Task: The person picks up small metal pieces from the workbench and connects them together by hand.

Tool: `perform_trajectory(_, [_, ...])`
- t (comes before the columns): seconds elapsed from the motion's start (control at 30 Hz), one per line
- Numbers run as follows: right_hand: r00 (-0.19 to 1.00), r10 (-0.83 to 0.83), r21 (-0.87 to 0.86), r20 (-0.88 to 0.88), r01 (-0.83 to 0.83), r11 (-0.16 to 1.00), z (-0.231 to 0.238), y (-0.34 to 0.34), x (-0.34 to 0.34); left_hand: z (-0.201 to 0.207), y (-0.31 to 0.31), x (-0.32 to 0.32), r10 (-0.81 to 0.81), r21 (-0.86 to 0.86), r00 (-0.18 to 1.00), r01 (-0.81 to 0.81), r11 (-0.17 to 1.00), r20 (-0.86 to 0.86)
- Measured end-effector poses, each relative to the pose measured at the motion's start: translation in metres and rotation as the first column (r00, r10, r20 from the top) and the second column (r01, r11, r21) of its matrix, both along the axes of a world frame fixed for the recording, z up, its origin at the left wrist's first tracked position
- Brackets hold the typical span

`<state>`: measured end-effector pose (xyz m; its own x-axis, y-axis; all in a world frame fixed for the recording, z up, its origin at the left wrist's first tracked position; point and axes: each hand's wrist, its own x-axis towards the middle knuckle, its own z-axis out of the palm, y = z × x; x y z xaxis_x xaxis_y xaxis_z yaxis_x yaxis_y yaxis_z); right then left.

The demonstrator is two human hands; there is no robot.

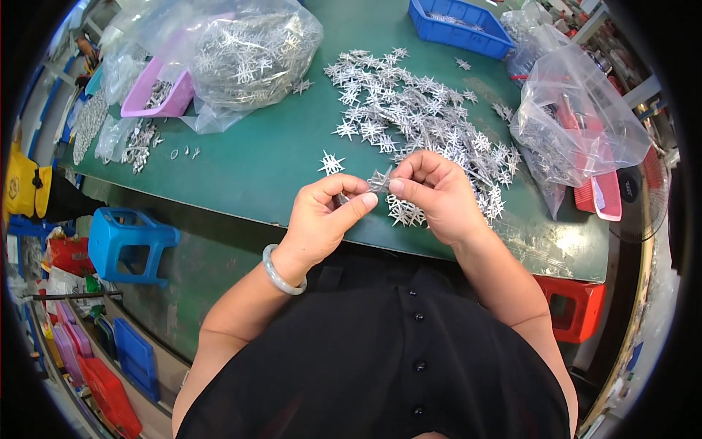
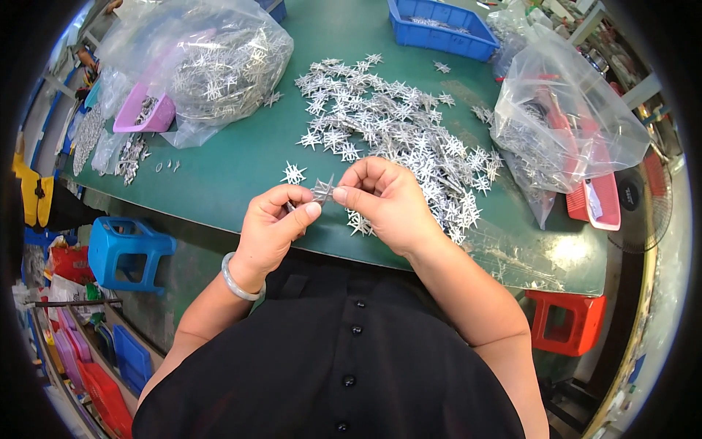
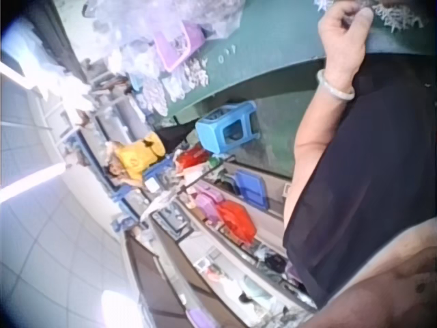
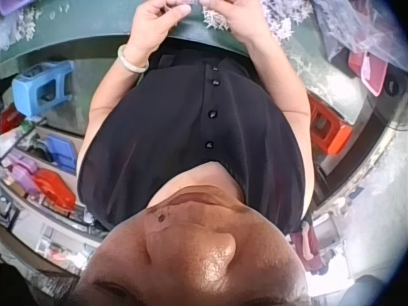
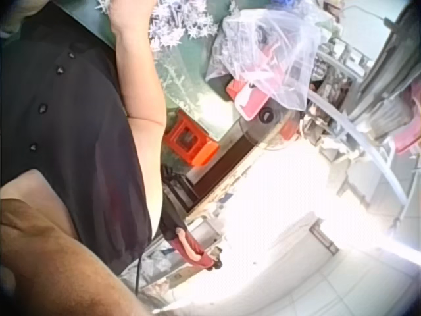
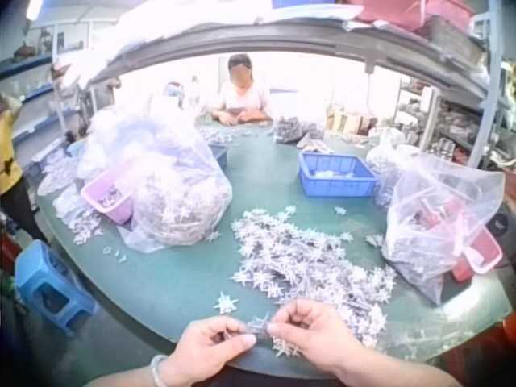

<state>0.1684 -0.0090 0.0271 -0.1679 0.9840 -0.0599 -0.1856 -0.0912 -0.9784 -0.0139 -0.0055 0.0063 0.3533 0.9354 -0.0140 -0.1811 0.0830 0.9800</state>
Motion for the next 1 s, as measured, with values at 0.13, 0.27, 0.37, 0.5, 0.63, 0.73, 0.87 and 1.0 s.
perform_trajectory(0.13, [0.997,-0.007,-0.020,-0.081,0.005,1.000,-0.004,-0.004,0.004,0.000,0.003,0.006,0.056,0.101,0.998,-0.054,0.993,-0.010])
perform_trajectory(0.27, [0.998,0.051,-0.028,-0.030,-0.052,0.998,-0.009,-0.007,0.012,-0.002,0.006,0.010,0.125,0.319,0.986,-0.083,0.944,-0.112])
perform_trajectory(0.37, [0.993,0.009,0.180,0.115,-0.030,0.983,-0.016,-0.008,0.012,0.002,0.008,0.012,0.295,0.685,0.938,-0.094,0.723,-0.183])
perform_trajectory(0.5, [0.963,-0.098,0.436,0.250,-0.021,0.900,-0.014,-0.009,0.013,0.002,0.010,0.008,0.434,0.925,0.885,-0.007,0.379,-0.171])
perform_trajectory(0.63, [0.954,-0.134,0.491,0.268,-0.015,0.871,-0.015,-0.008,0.011,0.001,0.012,0.007,0.463,0.957,0.873,0.018,0.290,-0.157])
perform_trajectory(0.73, [0.939,-0.162,0.516,0.305,-0.020,0.857,-0.017,-0.008,0.011,-0.001,0.012,0.006,0.459,0.955,0.873,0.024,0.297,-0.165])
perform_trajectory(0.87, [0.919,-0.181,0.548,0.351,-0.045,0.835,-0.018,-0.007,0.010,-0.002,0.012,0.005,0.461,0.954,0.872,0.023,0.298,-0.165])
perform_trajectory(1.0, [0.914,-0.138,0.493,0.381,-0.074,0.867,-0.019,-0.006,0.007,-0.003,0.011,0.003,0.445,0.938,0.882,-0.010,0.348,-0.156])
